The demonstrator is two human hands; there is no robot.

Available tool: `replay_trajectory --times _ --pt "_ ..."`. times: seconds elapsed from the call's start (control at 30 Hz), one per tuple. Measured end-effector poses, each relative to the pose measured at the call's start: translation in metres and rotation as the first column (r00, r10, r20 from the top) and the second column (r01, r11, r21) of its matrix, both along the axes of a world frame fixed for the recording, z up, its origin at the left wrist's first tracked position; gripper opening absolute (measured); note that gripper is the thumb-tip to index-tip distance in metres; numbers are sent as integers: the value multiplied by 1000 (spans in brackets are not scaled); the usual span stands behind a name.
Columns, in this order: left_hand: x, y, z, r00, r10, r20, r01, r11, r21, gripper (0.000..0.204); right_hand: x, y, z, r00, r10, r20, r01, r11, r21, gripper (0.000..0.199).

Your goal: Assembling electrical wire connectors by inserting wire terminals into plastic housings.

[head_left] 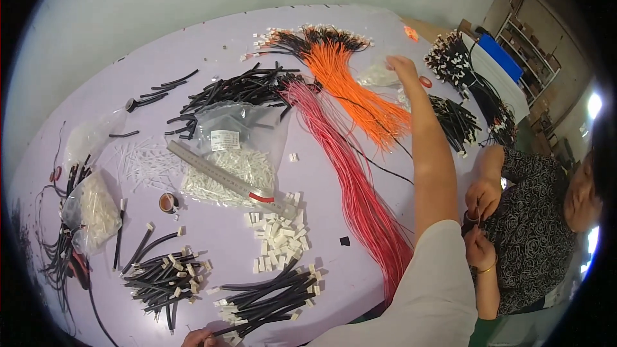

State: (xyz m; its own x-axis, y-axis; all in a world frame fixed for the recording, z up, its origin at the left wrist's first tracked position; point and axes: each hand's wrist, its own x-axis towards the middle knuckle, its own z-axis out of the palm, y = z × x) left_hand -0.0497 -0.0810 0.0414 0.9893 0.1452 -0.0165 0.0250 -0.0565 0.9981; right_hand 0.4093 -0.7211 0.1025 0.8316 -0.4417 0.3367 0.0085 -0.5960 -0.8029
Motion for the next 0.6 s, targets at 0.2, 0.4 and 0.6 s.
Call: replay_trajectory --times 0.2,0.4,0.6 --pt "14 -6 3 998 -42 45 35 990 137 18 16 -93 -12 971 -28 -238 -12 987 -162 26" --pt "6 -13 19 999 22 -27 -15 976 219 19 20 -27 -52 954 -227 -196 23 708 -706 23" --pt "8 -6 16 997 -32 -75 52 958 283 20 15 -25 -37 949 -140 -281 -1 894 -448 24"
